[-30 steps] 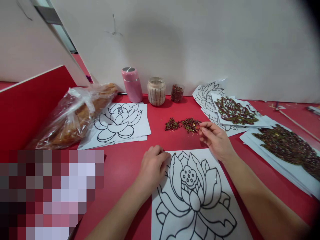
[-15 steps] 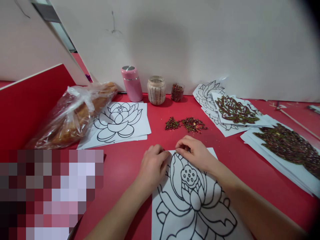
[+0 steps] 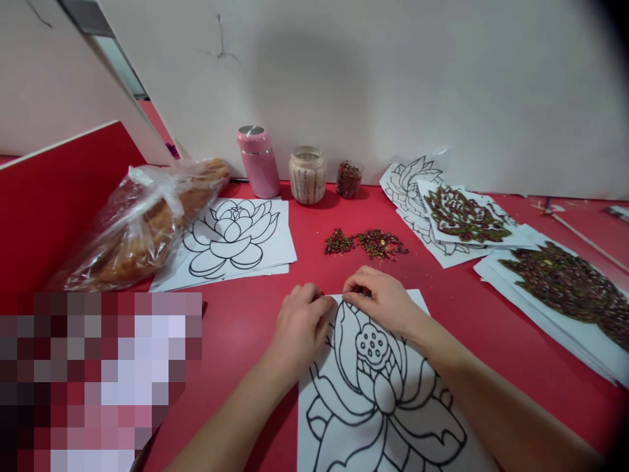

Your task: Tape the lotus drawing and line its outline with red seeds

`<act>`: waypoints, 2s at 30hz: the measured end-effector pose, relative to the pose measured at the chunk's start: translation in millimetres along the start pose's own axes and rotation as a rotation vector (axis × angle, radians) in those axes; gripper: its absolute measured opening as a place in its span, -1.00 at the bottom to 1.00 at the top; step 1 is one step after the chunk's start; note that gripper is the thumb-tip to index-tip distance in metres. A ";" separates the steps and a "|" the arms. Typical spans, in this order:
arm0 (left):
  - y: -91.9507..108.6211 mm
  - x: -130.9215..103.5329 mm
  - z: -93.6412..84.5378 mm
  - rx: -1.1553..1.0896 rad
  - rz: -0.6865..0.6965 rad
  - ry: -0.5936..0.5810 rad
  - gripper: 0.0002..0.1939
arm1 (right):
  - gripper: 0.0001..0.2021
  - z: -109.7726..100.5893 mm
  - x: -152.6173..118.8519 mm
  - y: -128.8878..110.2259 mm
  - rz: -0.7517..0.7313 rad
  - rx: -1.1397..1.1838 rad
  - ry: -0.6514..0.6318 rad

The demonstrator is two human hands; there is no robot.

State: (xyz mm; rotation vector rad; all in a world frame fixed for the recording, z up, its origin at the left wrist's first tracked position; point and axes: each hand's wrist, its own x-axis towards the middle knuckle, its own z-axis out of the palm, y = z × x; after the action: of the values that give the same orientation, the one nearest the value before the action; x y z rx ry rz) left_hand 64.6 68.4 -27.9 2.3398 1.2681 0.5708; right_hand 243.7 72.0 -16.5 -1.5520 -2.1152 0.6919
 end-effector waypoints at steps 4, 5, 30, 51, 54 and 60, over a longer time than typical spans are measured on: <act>0.0 0.0 0.3 -0.003 -0.001 -0.001 -0.73 | -0.92 -0.5 0.4 -0.4 0.006 -0.002 0.003; -0.2 0.1 0.6 -0.002 0.001 -0.001 -0.73 | -0.92 0.1 0.3 -0.8 0.008 -0.001 0.004; 2.2 -6.7 1.4 0.140 0.067 0.020 -0.67 | -0.70 -29.0 -83.0 59.7 -0.037 -0.271 0.247; 8.9 -8.5 1.2 0.113 0.055 -0.024 -0.72 | -0.79 -32.5 -77.2 58.2 0.125 -0.008 0.475; 7.5 -7.9 2.2 0.096 0.063 -0.013 -0.72 | -0.78 -31.2 -78.2 57.6 0.135 -0.013 0.441; 7.1 -8.4 2.9 0.078 0.063 -0.009 -0.73 | -0.76 -28.3 -78.0 63.0 0.167 -0.056 0.393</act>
State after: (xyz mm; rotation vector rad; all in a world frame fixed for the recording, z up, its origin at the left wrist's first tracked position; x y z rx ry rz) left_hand 66.8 57.2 -27.8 2.4518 1.2370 0.5388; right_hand 330.0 17.2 -36.7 -1.7447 -1.7434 0.3448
